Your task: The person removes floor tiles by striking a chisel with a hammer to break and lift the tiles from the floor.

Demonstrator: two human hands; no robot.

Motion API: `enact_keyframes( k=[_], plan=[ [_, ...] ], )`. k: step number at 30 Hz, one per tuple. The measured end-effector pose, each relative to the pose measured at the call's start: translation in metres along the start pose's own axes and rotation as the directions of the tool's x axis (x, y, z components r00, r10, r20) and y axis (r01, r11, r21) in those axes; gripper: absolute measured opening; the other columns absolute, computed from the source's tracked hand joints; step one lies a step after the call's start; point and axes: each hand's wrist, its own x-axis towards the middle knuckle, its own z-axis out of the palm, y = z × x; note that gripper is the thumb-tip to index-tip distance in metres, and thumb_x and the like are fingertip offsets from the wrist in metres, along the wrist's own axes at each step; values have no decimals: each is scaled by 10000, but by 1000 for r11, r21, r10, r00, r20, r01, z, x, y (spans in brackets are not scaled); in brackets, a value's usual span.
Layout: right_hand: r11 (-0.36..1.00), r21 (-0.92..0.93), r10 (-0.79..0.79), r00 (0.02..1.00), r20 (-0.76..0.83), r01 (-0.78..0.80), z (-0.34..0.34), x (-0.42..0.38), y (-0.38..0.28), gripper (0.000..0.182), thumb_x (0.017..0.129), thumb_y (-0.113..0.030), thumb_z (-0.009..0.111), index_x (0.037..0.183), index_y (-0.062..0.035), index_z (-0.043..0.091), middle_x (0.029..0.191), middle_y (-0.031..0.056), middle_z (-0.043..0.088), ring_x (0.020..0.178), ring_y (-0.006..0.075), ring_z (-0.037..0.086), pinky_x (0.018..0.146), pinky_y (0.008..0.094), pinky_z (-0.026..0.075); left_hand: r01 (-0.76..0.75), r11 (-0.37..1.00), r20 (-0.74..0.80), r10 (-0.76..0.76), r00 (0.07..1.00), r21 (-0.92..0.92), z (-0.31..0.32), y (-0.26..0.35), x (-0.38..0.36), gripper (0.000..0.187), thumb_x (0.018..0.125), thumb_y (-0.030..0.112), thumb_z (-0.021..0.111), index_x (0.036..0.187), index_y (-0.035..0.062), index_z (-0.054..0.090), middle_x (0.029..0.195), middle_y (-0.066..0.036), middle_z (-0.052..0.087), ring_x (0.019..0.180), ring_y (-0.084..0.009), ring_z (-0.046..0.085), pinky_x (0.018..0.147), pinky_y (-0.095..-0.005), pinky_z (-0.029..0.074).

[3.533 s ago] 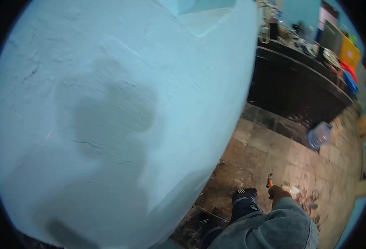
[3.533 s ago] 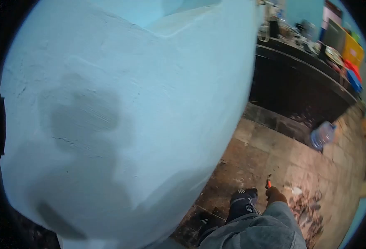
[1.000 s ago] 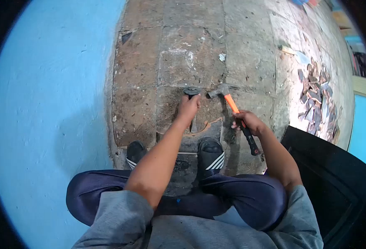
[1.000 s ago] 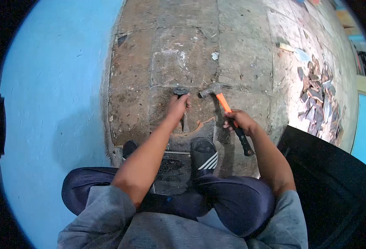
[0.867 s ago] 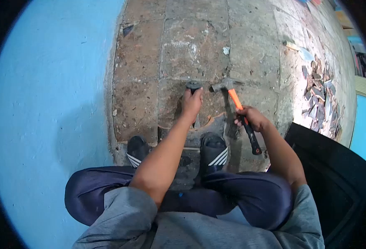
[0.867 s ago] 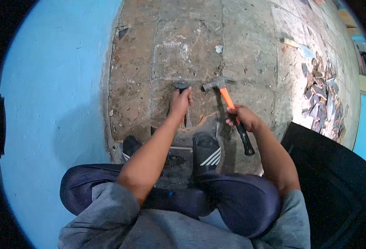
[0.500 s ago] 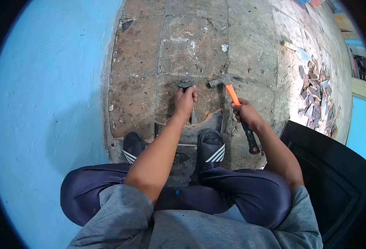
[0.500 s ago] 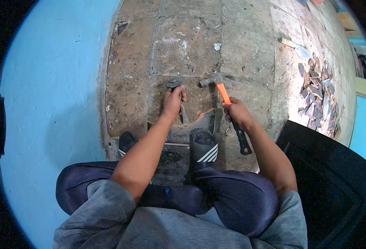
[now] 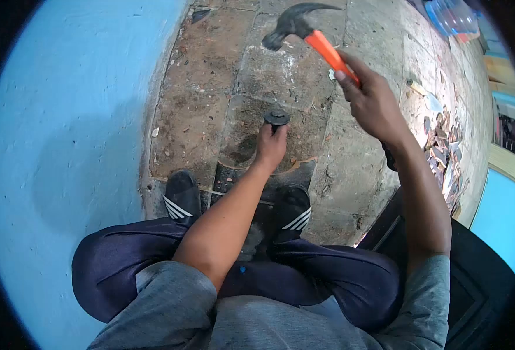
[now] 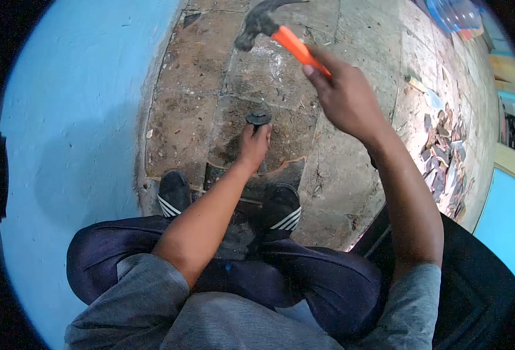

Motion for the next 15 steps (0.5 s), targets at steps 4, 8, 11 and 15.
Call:
enact_keyframes(
  k=[4,8,11,15],
  plan=[
    [969,-238,25,934,356,65,22,1,-3,435,1000,-247,589,1386,-50,560,930,235,692,850,323,681,787,412,499,-20,999,-50,18,999,-44,4,-4,0,127,944,163,598,878,54,597,726,4,561,645,-102,505,589,-291,405],
    [988,-134,-16,915,403,76,12,11,3,414,984,-262,580,1357,-83,599,1006,280,692,940,424,679,845,474,519,-39,999,-75,36,997,-31,6,-15,3,216,933,210,613,973,1,651,768,-86,642,721,-188,596,682,-377,466],
    [978,-189,-53,983,173,86,-25,24,-13,417,989,-277,602,1361,-90,609,1034,247,714,951,308,712,846,424,519,17,999,-45,-15,999,38,-6,2,1,236,930,221,609,978,-6,651,787,-104,660,740,-204,616,701,-402,471],
    [988,69,-115,963,-242,135,-65,32,-35,383,1046,-289,545,1368,-92,608,656,-26,515,598,64,464,541,256,390,106,994,-59,-108,992,-38,-5,2,1,263,917,243,612,982,-9,649,789,-122,663,742,-220,624,714,-418,473]
  ],
)
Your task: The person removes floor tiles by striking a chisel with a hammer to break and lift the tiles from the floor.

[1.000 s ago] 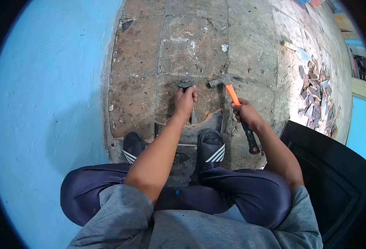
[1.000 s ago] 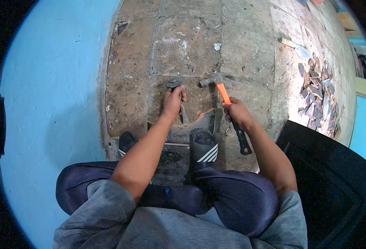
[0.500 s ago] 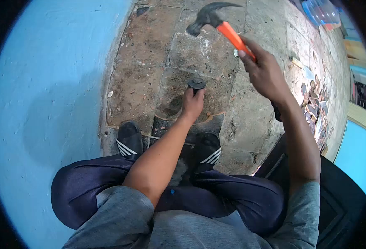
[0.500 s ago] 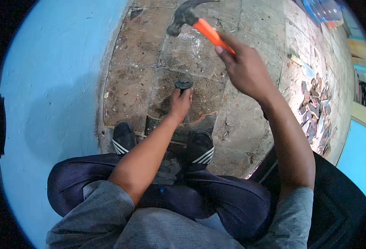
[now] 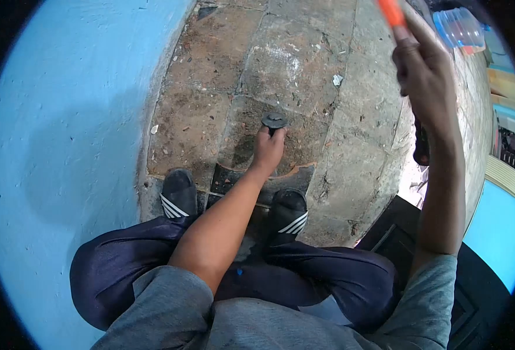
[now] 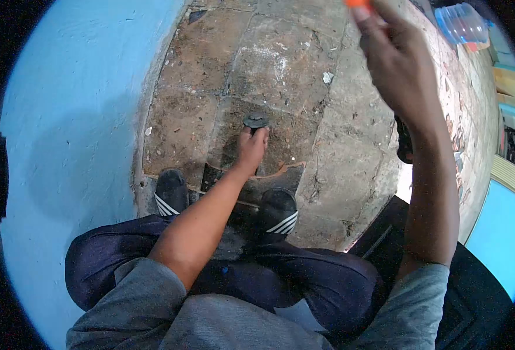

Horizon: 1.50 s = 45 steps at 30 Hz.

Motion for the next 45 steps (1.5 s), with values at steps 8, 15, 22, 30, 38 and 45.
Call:
enact_keyframes(
  k=[8,15,22,30,38,45],
  plan=[
    [926,-369,291,761,580,-73,59,-65,43,372,1000,-255,557,1308,-56,621,1038,269,691,1001,451,660,867,502,502,24,995,-36,-20,999,102,2,-9,5,255,899,231,632,996,-5,636,791,-87,640,715,-190,588,685,-394,469],
    [949,-170,310,876,370,-264,60,-83,89,413,1001,-275,575,1346,-49,600,1071,271,693,1016,400,675,886,453,502,16,997,-35,-14,999,71,6,-10,8,220,902,209,629,980,4,645,826,-84,661,732,-212,606,699,-399,476],
    [791,77,572,779,258,-607,53,-91,98,425,1030,-261,564,1401,-54,568,721,28,560,620,123,502,591,320,432,-105,993,-63,108,992,45,8,-17,5,235,893,198,638,1022,3,661,856,-116,692,783,-253,646,730,-413,484],
    [829,68,524,813,255,-556,49,-83,90,431,1034,-264,563,1430,-95,551,682,5,524,578,109,467,537,303,396,17,997,48,-21,999,79,4,6,5,103,926,168,582,858,94,559,687,34,517,589,-83,479,536,-269,381],
    [937,-7,348,935,74,-348,21,-47,43,439,1019,-276,584,1440,-155,549,721,97,584,672,165,549,676,363,477,105,989,50,-100,994,-103,-6,6,12,97,931,176,575,885,92,557,701,26,530,611,-88,501,556,-277,404],
    [949,-282,268,828,492,-140,66,-73,63,420,997,-230,570,1412,-160,569,1088,289,681,1015,398,688,885,435,519,-38,998,34,36,999,58,-1,-10,14,86,923,168,557,907,87,532,692,27,504,595,-95,472,551,-287,391]
  ],
)
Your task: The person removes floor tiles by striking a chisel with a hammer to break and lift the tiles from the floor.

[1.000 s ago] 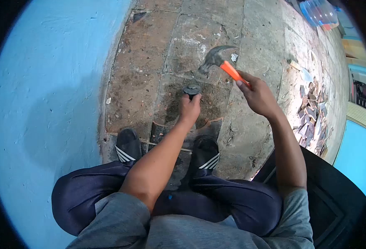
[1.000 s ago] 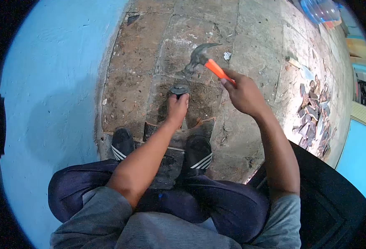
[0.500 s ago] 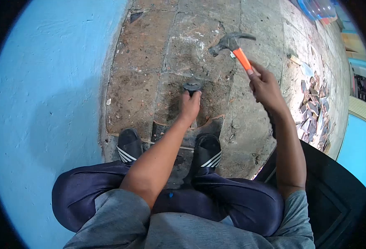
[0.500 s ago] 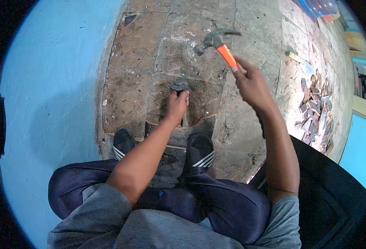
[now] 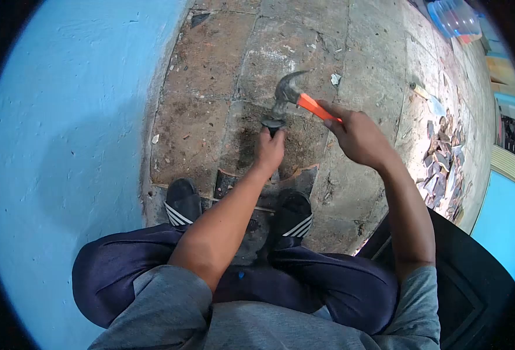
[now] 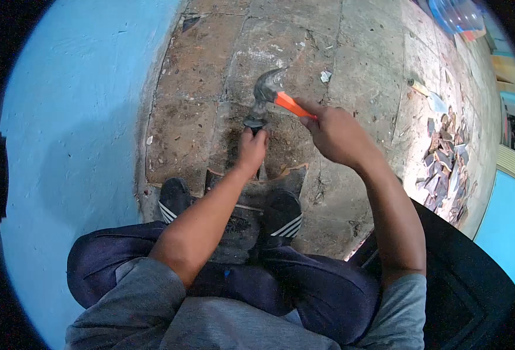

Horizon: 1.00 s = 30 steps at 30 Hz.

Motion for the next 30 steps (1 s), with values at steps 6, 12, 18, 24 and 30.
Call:
enact_keyframes(
  k=[6,12,18,24,30],
  plan=[
    [994,23,-92,945,-313,104,-54,3,-21,381,1000,-234,576,1361,-119,612,1059,251,711,955,309,713,838,421,520,37,999,-17,-37,999,-27,2,3,-5,176,892,190,590,864,20,557,653,-34,540,614,-169,556,590,-375,437],
    [951,239,41,683,-729,198,-105,-2,-71,448,1057,-272,521,1462,-83,495,707,18,514,584,110,478,541,288,407,-10,999,-4,10,1000,-49,3,2,-6,202,884,200,601,825,8,572,647,-53,556,601,-188,549,583,-387,435],
    [981,-189,-55,994,-91,37,-18,7,-17,417,1043,-290,521,1410,-94,556,1047,209,707,941,356,687,824,447,507,36,999,-61,-34,998,39,3,-4,-1,202,878,195,607,859,-5,582,685,-65,576,611,-200,542,597,-405,439],
    [997,71,-33,999,-8,33,-2,7,29,413,1006,-281,572,1384,-115,583,1137,261,682,1066,406,662,916,446,497,15,999,-19,-14,1000,52,0,-3,-5,216,877,201,622,925,-9,616,734,-83,599,683,-232,569,672,-409,462],
    [939,283,244,959,-143,-197,18,-1,65,412,1006,-283,574,1344,-48,599,1010,262,699,962,383,688,852,446,503,-91,994,-102,96,990,54,23,22,-16,211,874,208,658,921,4,639,748,-73,627,677,-210,577,655,-393,455]
  ],
)
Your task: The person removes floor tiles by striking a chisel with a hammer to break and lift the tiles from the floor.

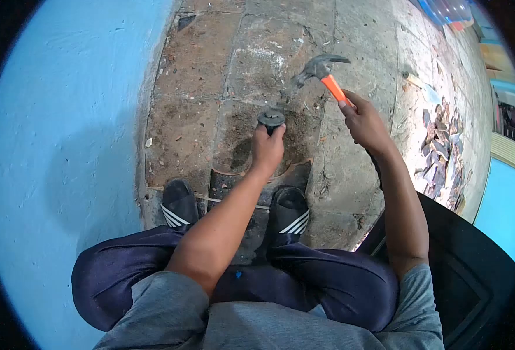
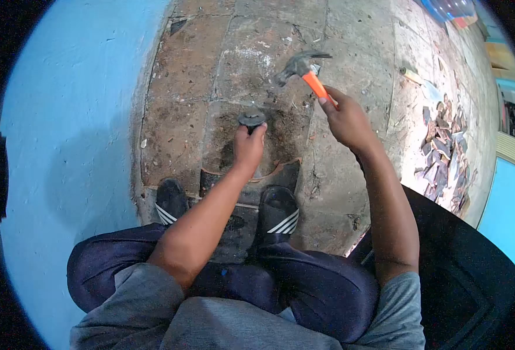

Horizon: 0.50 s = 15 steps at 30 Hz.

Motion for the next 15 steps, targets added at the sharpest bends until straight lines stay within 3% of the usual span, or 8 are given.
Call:
enact_keyframes(
  k=[2,4,7,8,11,15],
  plan=[
    [997,30,78,997,-28,-77,4,3,13,413,1006,-288,576,1335,-40,604,896,230,705,841,341,704,775,435,514,69,998,62,-69,996,5,-3,6,9,205,870,211,667,889,8,647,720,-60,627,649,-195,573,632,-387,447],
    [985,96,148,989,-7,-146,4,1,11,419,1004,-294,582,1331,-32,604,776,147,657,686,259,646,661,405,494,117,993,124,-116,986,0,-10,26,18,196,864,210,674,855,15,656,686,-45,619,622,-179,567,609,-376,438],
    [969,190,154,988,29,-157,4,-1,7,422,1006,-299,588,1327,-26,604,666,50,568,545,157,535,533,358,440,78,994,157,-89,984,79,-24,33,26,148,914,179,656,820,83,595,680,33,538,582,-84,487,535,-274,374],
    [964,222,139,990,37,-144,3,-1,4,422,1007,-301,589,1327,-26,604,641,21,536,513,127,494,497,343,418,47,997,188,-59,980,64,-30,27,29,172,915,182,656,793,83,586,678,29,538,582,-87,488,544,-280,386],
    [956,250,146,988,60,-156,1,-3,-10,416,1008,-293,591,1320,-18,604,640,-2,506,517,110,473,481,322,398,179,983,222,-181,958,26,-41,12,23,168,918,176,649,797,80,584,681,28,538,582,-89,489,544,-277,385],
    [953,274,115,991,76,-131,2,-4,-17,415,1007,-290,594,1318,-16,603,654,-10,505,523,109,479,481,314,398,206,979,221,-201,954,4,-39,13,17,187,923,182,632,776,84,571,674,31,527,577,-90,476,540,-277,381]
  ],
)
